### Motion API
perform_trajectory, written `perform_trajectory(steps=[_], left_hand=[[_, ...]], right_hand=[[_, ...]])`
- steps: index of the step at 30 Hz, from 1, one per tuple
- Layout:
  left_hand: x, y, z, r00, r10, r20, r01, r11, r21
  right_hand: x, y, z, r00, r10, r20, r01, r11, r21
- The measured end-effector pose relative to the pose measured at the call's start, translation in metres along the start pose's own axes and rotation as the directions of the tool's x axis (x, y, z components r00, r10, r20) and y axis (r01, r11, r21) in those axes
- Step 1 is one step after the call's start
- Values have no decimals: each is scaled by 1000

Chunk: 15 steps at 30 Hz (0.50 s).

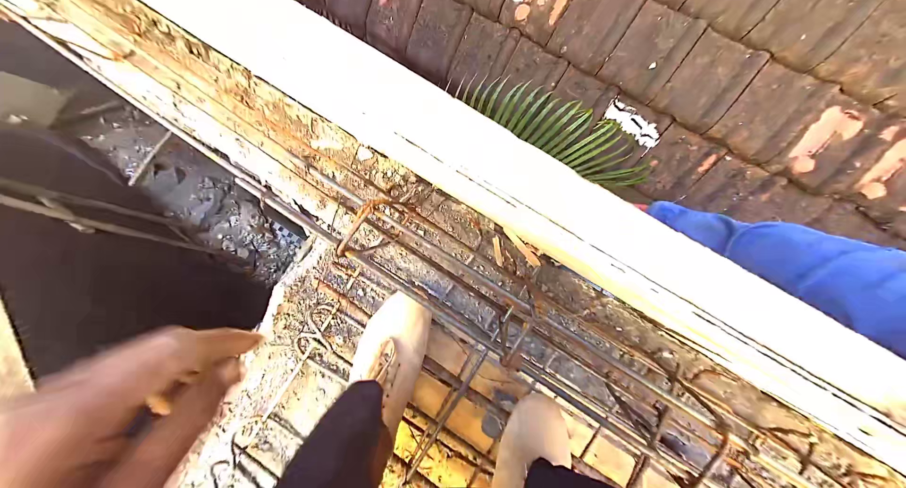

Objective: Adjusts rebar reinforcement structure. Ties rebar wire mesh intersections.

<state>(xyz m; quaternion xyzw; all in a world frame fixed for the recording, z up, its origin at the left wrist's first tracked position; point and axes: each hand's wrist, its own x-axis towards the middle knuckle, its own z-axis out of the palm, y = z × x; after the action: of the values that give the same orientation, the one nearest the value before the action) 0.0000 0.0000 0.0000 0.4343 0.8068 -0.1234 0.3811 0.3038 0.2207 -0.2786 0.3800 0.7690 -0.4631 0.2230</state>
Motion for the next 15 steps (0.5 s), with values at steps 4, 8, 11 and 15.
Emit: perform_trajectory(steps=[4,8,11,15], left_hand=[[88,-100,106,809,578,-109,-588,799,-123],[132,-63,178,711,681,-177,-699,711,-75],[147,-38,197,615,767,-183,-757,639,137],[158,-11,201,550,821,-154,-778,570,264]], right_hand=[[-13,3,-6,993,114,-26,-102,953,287],[-28,-4,0,988,143,59,-151,816,558],[-41,-17,-8,990,133,47,-138,852,505],[-45,-29,-11,992,124,-1,-118,944,307]])
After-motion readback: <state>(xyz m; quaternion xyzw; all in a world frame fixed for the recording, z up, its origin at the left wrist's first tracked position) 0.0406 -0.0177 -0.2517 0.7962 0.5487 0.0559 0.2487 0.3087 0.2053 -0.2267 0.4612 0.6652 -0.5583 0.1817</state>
